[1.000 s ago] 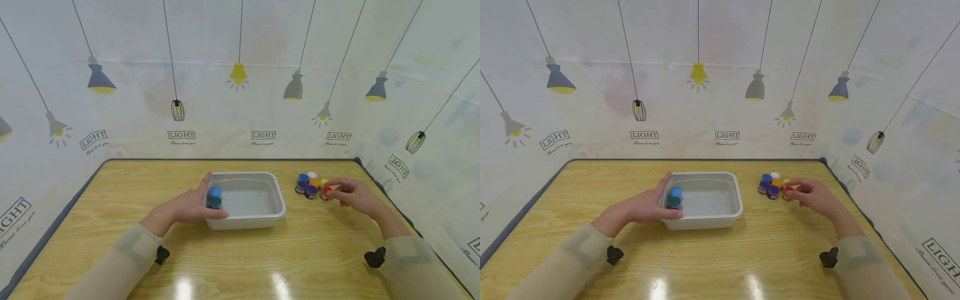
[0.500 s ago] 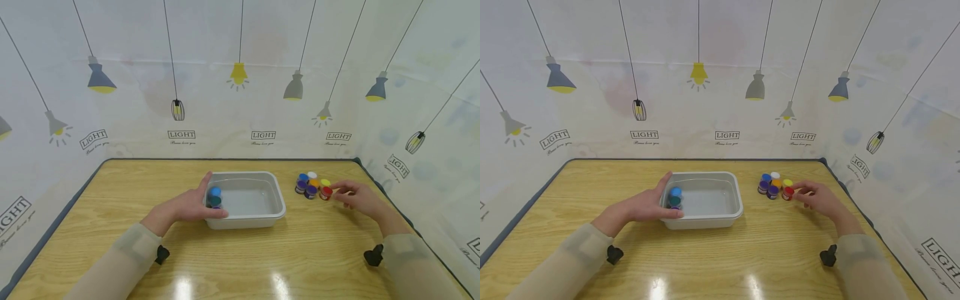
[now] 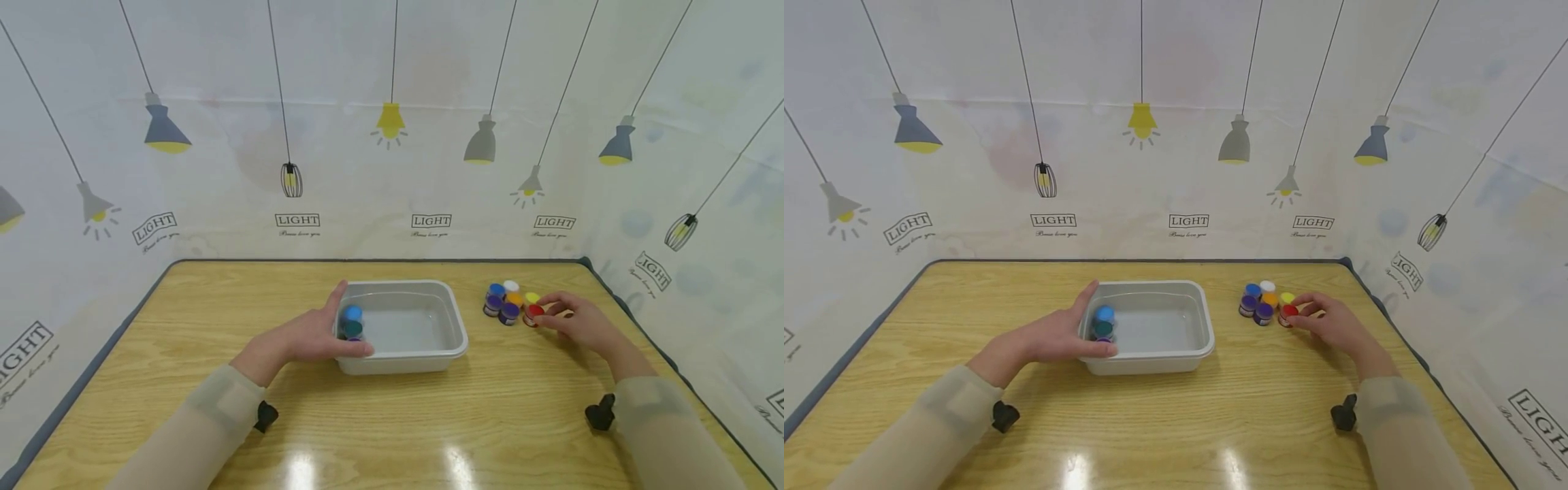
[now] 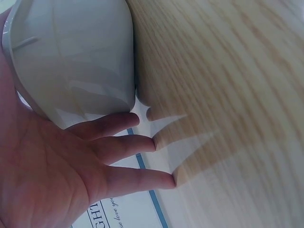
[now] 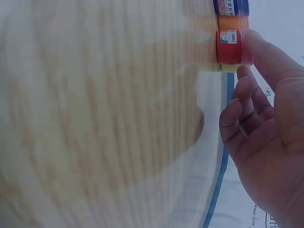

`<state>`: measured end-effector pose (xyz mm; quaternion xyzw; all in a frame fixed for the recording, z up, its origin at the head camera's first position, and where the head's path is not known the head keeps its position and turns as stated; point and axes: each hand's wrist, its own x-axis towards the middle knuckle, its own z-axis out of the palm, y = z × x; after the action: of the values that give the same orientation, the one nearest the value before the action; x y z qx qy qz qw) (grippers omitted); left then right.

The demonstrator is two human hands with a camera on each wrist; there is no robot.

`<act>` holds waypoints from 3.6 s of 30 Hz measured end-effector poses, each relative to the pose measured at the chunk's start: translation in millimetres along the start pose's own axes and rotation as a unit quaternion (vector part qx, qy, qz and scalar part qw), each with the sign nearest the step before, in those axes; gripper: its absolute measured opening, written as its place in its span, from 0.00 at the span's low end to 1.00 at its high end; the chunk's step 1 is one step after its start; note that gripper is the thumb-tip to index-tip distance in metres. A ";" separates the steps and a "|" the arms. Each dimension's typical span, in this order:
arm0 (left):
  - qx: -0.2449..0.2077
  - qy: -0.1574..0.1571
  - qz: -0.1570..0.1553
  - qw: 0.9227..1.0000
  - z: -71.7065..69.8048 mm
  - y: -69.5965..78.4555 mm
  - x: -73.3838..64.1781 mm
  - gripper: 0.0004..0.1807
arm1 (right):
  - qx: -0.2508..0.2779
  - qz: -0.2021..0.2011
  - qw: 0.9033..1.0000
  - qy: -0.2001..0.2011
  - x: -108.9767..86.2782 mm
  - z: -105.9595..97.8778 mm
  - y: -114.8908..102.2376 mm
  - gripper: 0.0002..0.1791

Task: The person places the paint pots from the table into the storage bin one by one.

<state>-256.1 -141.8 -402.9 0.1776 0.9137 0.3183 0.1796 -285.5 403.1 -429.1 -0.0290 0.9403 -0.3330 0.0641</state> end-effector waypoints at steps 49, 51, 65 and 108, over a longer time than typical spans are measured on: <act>-0.001 -0.001 -0.004 1.000 -3.6 1.1 0.2 0.80 | 0.033 -0.097 0.995 0.000 -12.0 -4.9 -62.4 0.23; -0.002 -0.002 -0.005 1.000 -3.6 1.2 0.1 0.80 | 0.036 -0.109 0.993 0.001 -12.2 -2.7 -76.5 0.22; -0.007 -0.004 -0.007 1.000 -0.8 1.3 0.1 0.80 | 0.073 -0.185 0.978 -0.055 -0.9 32.2 -157.5 0.18; 0.007 -0.011 -0.010 1.000 -0.2 3.2 -1.4 0.77 | -0.015 -0.192 0.965 -0.180 54.6 148.9 -237.4 0.19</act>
<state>-254.2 -140.2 -400.3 0.1730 0.9155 0.3084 0.1916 -316.0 120.7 -399.7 -0.2694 0.8948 -0.3146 0.1668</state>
